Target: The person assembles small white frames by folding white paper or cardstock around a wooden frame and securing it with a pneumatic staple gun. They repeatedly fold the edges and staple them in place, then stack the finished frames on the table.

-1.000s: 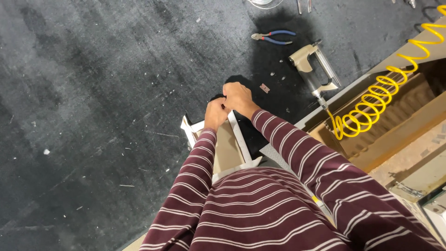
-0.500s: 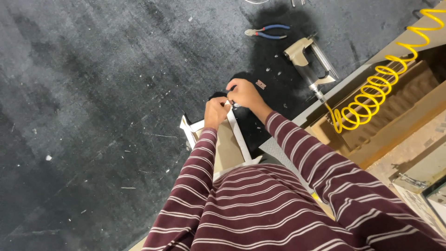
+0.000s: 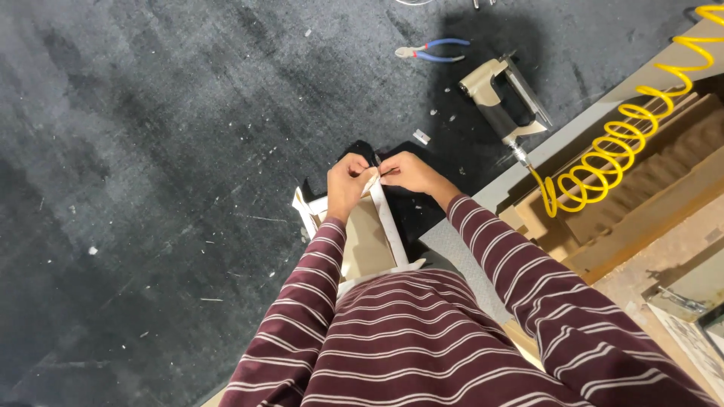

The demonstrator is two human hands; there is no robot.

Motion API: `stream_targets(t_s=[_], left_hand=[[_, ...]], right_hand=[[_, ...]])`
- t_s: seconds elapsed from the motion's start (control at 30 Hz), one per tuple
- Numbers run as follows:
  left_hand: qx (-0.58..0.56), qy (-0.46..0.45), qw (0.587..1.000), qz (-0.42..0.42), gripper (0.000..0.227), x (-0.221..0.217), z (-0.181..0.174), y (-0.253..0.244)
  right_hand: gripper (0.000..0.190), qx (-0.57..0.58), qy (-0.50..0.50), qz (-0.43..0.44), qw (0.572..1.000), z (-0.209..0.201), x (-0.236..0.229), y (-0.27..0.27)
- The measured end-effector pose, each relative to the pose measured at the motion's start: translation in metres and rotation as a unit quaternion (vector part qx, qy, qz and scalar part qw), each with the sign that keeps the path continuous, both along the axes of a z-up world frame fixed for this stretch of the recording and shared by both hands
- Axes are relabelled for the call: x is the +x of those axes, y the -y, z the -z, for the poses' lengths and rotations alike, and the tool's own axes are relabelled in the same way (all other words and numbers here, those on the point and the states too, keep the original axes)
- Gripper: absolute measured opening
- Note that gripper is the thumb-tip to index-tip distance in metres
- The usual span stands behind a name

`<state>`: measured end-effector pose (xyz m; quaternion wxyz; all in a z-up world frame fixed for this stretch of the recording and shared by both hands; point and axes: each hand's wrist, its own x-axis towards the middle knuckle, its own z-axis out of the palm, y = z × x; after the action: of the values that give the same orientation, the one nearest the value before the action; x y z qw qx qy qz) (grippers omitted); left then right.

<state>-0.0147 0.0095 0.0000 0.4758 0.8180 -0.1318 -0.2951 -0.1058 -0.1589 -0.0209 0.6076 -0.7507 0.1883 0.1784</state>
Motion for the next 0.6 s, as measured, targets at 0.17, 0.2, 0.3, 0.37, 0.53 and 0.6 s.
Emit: stream_targets(t_s=[0.17, 0.2, 0.3, 0.37, 0.53, 0.6], left_hand=[[-0.08, 0.024, 0.994, 0.065, 0.021, -0.007, -0.008, 0.001], [-0.089, 0.059, 0.989, 0.107, 0.033, -0.007, -0.009, 0.0], [-0.041, 0.139, 0.974, 0.176, 0.04, -0.012, -0.005, 0.004], [0.017, 0.184, 0.962, 0.202, 0.035, -0.017, -0.003, 0.008], [0.12, 0.19, 0.968, 0.109, 0.017, -0.031, -0.014, 0.011], [0.131, 0.192, 0.967, 0.109, 0.018, -0.03, -0.025, 0.014]], right_hand=[[0.034, 0.036, 0.003, 0.036, 0.999, 0.022, -0.008, 0.004], [0.027, 0.056, 0.008, 0.039, 0.998, 0.04, -0.009, 0.006], [0.018, 0.111, 0.012, 0.05, 0.992, 0.055, -0.011, 0.007], [0.015, 0.147, 0.013, 0.057, 0.987, 0.047, -0.011, 0.005], [0.032, 0.259, -0.028, 0.091, 0.961, -0.007, -0.022, -0.007], [0.025, 0.266, -0.029, 0.125, 0.955, 0.014, -0.028, -0.017]])
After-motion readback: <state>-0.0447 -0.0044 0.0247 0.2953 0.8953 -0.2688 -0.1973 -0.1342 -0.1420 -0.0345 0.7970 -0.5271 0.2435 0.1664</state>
